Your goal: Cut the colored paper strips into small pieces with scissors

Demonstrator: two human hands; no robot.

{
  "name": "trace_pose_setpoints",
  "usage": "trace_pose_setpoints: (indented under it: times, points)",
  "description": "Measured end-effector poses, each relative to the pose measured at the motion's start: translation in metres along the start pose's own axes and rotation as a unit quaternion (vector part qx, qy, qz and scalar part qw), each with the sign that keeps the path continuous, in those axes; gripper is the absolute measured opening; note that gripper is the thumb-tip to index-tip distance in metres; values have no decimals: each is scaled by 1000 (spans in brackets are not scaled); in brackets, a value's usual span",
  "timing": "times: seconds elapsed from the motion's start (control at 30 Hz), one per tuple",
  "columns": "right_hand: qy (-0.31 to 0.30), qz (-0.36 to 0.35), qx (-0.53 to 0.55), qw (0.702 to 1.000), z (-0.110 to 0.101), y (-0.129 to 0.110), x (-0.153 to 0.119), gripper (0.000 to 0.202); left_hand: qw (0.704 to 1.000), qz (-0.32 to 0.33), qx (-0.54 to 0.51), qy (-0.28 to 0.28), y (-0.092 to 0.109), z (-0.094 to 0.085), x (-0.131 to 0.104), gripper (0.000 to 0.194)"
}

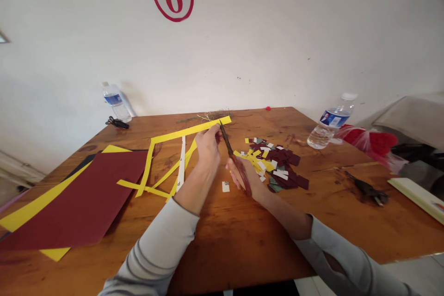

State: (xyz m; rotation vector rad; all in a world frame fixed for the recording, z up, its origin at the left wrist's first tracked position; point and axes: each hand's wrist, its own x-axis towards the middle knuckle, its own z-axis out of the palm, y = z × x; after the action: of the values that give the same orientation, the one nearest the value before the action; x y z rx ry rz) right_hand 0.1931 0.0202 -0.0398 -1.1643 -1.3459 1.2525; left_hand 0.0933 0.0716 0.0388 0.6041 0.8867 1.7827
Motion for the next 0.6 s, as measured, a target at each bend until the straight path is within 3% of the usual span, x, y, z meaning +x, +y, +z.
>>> trace_pose_setpoints:
  times: [0.1, 0.3, 0.6]
  points:
    - [13, -4, -7, 1000, 1, -1, 0, 48, 1000, -3, 1, -1, 1, 0, 0, 15]
    - [-27, -3, 4, 1000, 0, -2, -2, 44, 1000, -4, 14, -5, 0, 0, 1, 19]
    - [17, -31, -49, 998, -3, 10, 2, 47, 1000, -6, 4, -7, 0, 1, 0, 16]
